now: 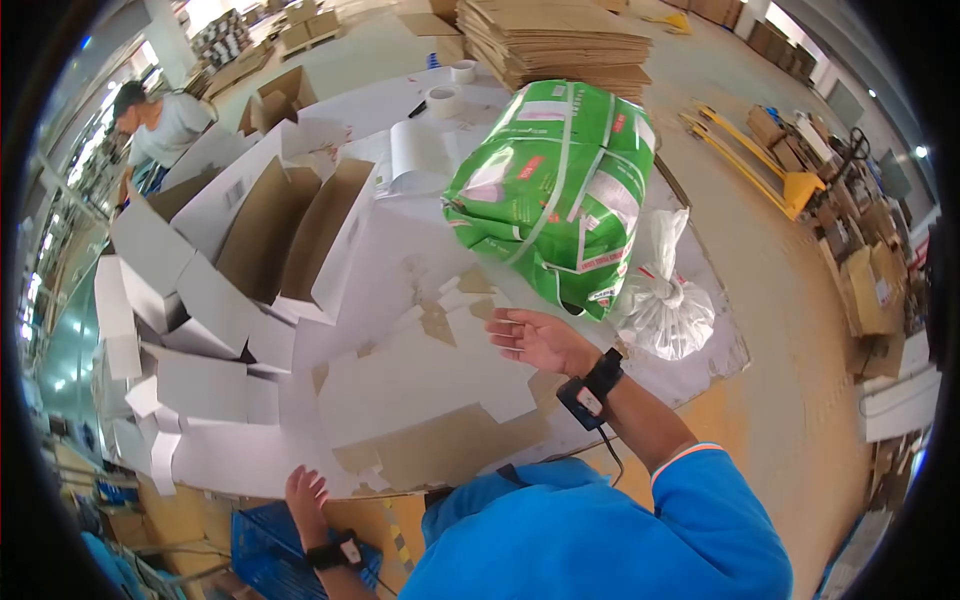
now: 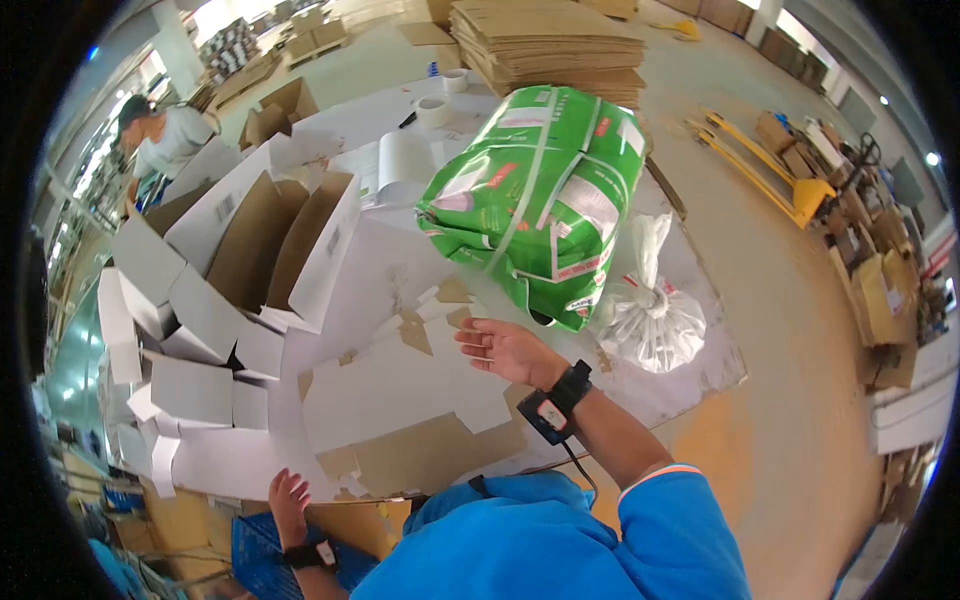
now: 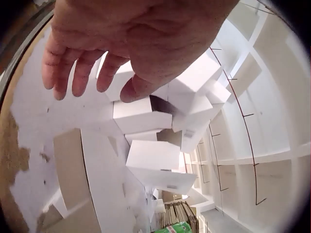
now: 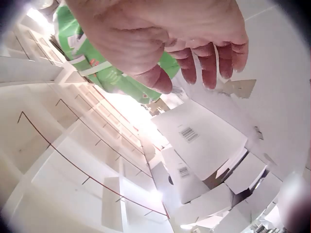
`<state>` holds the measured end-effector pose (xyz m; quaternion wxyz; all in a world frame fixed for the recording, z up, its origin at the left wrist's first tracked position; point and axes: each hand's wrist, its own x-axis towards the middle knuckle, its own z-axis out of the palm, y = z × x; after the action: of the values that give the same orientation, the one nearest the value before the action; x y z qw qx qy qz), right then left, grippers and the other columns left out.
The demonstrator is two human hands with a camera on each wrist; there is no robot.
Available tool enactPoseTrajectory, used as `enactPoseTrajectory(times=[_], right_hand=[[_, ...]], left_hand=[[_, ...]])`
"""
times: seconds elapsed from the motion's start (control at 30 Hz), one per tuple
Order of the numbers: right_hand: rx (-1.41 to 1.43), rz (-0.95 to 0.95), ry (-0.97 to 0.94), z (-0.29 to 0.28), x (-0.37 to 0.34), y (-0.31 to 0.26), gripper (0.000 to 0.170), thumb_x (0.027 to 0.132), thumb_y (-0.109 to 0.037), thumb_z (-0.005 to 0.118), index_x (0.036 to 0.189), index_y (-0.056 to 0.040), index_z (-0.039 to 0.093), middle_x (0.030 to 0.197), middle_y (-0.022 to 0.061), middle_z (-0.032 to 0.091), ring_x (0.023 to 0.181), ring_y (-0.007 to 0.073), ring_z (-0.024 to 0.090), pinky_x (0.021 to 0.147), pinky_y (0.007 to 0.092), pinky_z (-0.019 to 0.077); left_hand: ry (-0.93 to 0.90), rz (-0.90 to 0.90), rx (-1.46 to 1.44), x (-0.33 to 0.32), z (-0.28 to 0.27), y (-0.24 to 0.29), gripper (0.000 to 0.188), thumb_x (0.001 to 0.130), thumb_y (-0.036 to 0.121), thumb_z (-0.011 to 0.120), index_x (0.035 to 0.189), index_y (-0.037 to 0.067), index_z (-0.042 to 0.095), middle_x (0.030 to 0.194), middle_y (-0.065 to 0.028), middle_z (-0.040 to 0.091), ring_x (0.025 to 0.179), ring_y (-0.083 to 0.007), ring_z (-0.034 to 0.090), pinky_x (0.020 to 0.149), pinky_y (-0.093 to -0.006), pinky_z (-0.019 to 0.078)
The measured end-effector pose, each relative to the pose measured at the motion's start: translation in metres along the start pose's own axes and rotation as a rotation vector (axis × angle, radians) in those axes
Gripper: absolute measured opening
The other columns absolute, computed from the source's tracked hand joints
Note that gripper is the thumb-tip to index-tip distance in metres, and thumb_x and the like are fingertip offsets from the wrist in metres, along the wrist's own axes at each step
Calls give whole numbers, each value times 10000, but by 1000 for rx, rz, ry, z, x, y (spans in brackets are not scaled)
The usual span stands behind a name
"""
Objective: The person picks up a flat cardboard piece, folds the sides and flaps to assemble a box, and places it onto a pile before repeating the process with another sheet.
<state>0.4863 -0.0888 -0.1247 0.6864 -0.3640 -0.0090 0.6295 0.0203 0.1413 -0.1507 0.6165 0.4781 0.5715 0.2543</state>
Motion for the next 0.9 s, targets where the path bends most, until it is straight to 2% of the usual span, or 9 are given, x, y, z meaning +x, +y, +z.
enactPoseTrajectory(times=[0.23, 0.47, 0.57, 0.67, 0.7, 0.73, 0.8, 0.83, 0.9], right_hand=[[-42, 87, 169, -23, 29, 7, 291, 905, -230, 554, 1183, -150, 578, 1109, 26, 615, 995, 172, 537, 890, 348, 405], [-117, 85, 195, -30, 34, 1, 267, 865, -242, 603, 1115, -149, 606, 1050, 0, 604, 957, 154, 529, 861, 349, 421], [-793, -157, 259, -22, 38, 1, 312, 819, -202, 632, 1111, -95, 602, 1065, 65, 618, 982, 236, 554, 858, 388, 449], [-1696, -584, 233, -34, 52, 9, 378, 757, -143, 640, 1115, -35, 586, 1087, 158, 612, 1010, 346, 549, 857, 433, 462], [-1755, -772, 215, -38, 58, 15, 420, 704, -86, 620, 1112, -6, 556, 1062, 212, 598, 993, 412, 526, 848, 469, 455], [-1796, -784, 205, -35, 58, 18, 417, 700, -72, 611, 1105, -2, 542, 1042, 208, 598, 973, 407, 528, 839, 473, 454], [-1856, -755, 216, -16, 51, 22, 421, 680, -39, 597, 1089, 9, 509, 1006, 204, 591, 923, 405, 526, 833, 480, 446], [-1916, -773, 197, -8, 48, 23, 423, 682, -52, 636, 1083, 15, 518, 1026, 207, 586, 942, 402, 530, 859, 462, 442], [-1978, -813, 186, -5, 50, 27, 433, 682, -72, 674, 1079, 16, 525, 1035, 204, 586, 959, 394, 535, 870, 451, 440]], left_hand=[[9, 121, 140, -11, 76, -3, 528, 887, 321, 564, 1340, 79, 442, 1236, -113, 504, 1111, -205, 495, 895, -345, 404], [124, 62, -171, -9, 96, -7, 558, 916, 287, 550, 1348, -23, 383, 1295, -139, 453, 1199, -221, 426, 1013, -352, 345], [148, 127, -144, 7, 94, -28, 542, 931, 268, 537, 1352, -30, 370, 1285, -134, 458, 1192, -218, 433, 1021, -349, 350], [126, 125, -166, -3, 107, -14, 507, 938, 254, 529, 1339, -24, 390, 1284, -133, 458, 1194, -220, 438, 1015, -358, 367], [136, 109, -226, -12, 115, 0, 483, 941, 245, 525, 1322, -29, 411, 1277, -133, 460, 1189, -222, 443, 1013, -359, 374], [100, 283, -87, 9, 100, -33, 463, 947, 247, 513, 1299, -42, 431, 1285, -136, 459, 1191, -225, 446, 1011, -356, 375], [77, 246, -85, 16, 83, -43, 479, 954, 292, 478, 1293, -45, 440, 1253, -130, 496, 1162, -222, 469, 998, -352, 381], [85, 46, -241, 9, 99, -17, 513, 956, 334, 455, 1310, -36, 430, 1212, -122, 535, 1132, -216, 491, 986, -351, 385], [-93, 60, -422, 25, 93, -33, 498, 974, 339, 423, 1288, -45, 457, 1237, -136, 545, 1129, -222, 512, 990, -344, 392]])
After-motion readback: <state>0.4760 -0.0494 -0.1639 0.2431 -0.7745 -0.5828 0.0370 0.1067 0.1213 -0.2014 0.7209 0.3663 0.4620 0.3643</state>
